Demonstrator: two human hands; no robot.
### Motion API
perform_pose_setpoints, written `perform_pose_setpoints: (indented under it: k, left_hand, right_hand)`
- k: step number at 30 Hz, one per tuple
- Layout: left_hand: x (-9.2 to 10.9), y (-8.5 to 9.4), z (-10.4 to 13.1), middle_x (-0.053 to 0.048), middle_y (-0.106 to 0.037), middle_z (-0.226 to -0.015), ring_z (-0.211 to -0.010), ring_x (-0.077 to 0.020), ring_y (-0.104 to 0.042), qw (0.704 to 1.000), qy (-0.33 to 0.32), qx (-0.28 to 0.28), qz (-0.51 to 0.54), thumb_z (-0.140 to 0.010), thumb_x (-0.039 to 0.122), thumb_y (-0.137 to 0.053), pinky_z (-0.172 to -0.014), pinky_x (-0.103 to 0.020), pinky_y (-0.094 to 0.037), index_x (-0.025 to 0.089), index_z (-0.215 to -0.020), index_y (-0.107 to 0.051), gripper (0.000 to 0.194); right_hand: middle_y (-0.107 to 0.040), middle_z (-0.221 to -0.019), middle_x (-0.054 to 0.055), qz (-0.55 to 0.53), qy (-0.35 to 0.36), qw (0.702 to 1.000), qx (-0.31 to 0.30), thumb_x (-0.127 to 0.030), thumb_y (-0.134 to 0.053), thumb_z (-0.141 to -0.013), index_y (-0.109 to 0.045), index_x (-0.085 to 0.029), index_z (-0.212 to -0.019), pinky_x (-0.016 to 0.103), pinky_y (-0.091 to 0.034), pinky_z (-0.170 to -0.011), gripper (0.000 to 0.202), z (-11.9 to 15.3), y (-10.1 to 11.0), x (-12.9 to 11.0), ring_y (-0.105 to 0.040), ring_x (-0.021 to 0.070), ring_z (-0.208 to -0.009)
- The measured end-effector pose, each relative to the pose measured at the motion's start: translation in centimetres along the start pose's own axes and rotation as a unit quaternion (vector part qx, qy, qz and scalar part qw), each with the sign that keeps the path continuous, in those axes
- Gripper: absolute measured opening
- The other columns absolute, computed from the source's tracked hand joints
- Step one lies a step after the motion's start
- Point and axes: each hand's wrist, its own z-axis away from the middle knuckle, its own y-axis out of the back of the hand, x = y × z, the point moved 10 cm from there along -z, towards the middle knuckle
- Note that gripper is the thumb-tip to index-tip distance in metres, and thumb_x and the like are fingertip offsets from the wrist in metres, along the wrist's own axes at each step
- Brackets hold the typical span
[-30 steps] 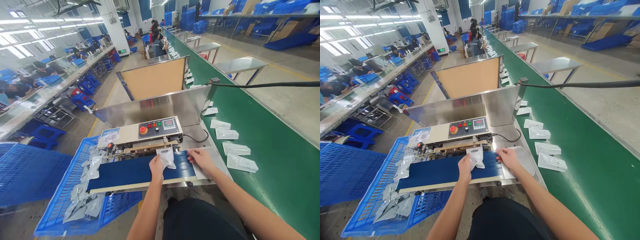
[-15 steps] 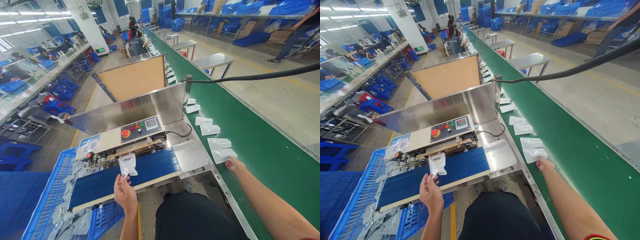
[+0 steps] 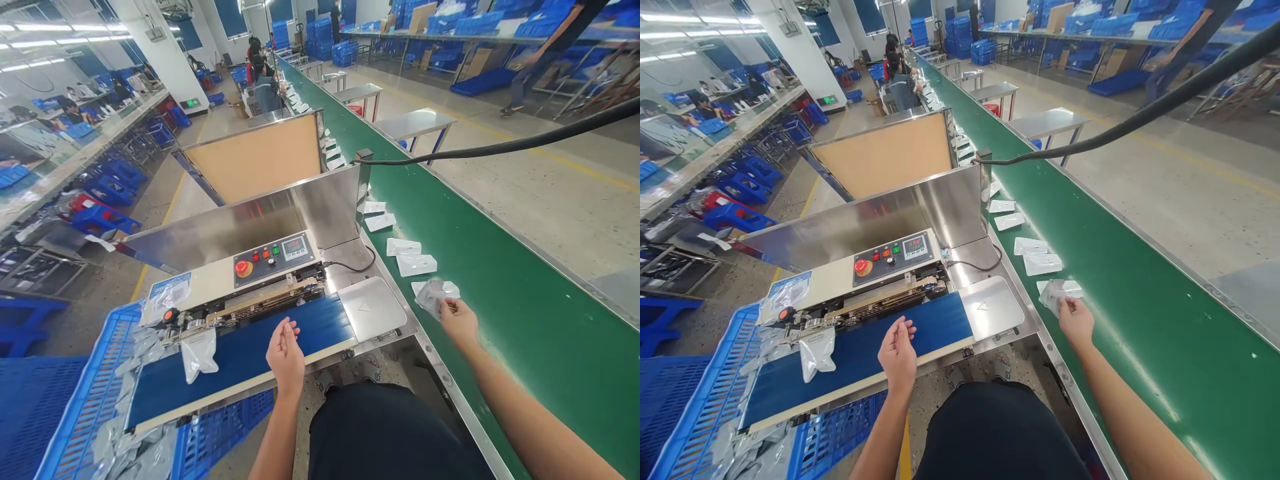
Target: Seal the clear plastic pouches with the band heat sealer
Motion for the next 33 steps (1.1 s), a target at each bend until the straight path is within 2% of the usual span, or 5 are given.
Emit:
perform_pose_setpoints:
  k: [7, 10, 13, 23, 33]
  left_hand:
    - [3.2, -8.3, 3.1, -0.019, -0.079, -0.120, -0.110, -0.0321, -0.074, 0.985, -0.060, -0.160, 0.024, -0.094, 0.055, -0.071, -0.097, -0.043, -0.058, 0.018, -0.131, -0.075, 0.053]
    - [5.4, -11.5, 4.1, -0.018, -0.071, -0.140, -0.129, -0.0340, -0.065, 0.974, -0.071, -0.208, 0.051, -0.091, 0.052, -0.075, -0.106, -0.041, -0.051, 0.020, -0.145, -0.068, 0.063]
    - [6.3, -13.6, 5.1, -0.015, -0.079, -0.107, -0.101, -0.0305, -0.071, 0.957, -0.065, -0.278, 0.054, -0.095, 0.053, -0.068, -0.092, -0.035, -0.052, 0.020, -0.109, -0.083, 0.039]
    - [-1.3, -13.4, 0.8, 0.005, -0.032, -0.051, -0.057, -0.0141, -0.030, 0.981, 0.132, -0.145, 0.011, -0.082, 0.047, -0.072, -0.056, -0.026, -0.026, 0.024, -0.047, -0.043, 0.051]
    - [-3.3, -9.9, -2.5, 0.005, -0.033, -0.053, -0.056, -0.0121, -0.029, 0.979, 0.183, -0.076, 0.047, -0.081, 0.057, -0.069, -0.053, -0.026, -0.024, 0.023, -0.051, -0.046, 0.051]
  right_hand:
    - [-0.079, -0.101, 0.014, -0.025, 0.188, 0.981, -0.030, -0.068, -0.054, -0.094, -0.076, -0.020, -0.105, 0.038, -0.055, -0.090, 0.054, 8.5, 2.5, -13.8, -0.070, 0.0270, -0.087]
    - [-0.079, -0.097, 0.010, -0.062, 0.242, 0.959, -0.133, -0.061, -0.057, -0.095, -0.077, -0.025, -0.099, 0.037, -0.055, -0.089, 0.041, 12.3, 0.2, -18.7, -0.070, 0.0263, -0.087]
    - [-0.078, -0.092, 0.009, -0.110, 0.218, 0.944, -0.223, -0.061, -0.066, -0.089, -0.078, -0.025, -0.097, 0.036, -0.056, -0.084, 0.039, 14.7, -3.0, -20.4, -0.069, 0.0262, -0.083]
    - [-0.061, -0.055, -0.001, -0.174, -0.084, 0.918, -0.346, -0.057, -0.083, -0.070, -0.071, -0.018, -0.077, 0.023, -0.035, -0.044, 0.041, 11.6, -13.0, -16.1, -0.046, 0.0108, -0.045]
    - [-0.064, -0.056, 0.001, -0.174, -0.088, 0.887, -0.419, -0.034, -0.083, -0.080, -0.071, -0.016, -0.074, 0.020, -0.047, -0.049, 0.022, 14.0, -19.2, -21.3, -0.055, 0.0102, -0.050]
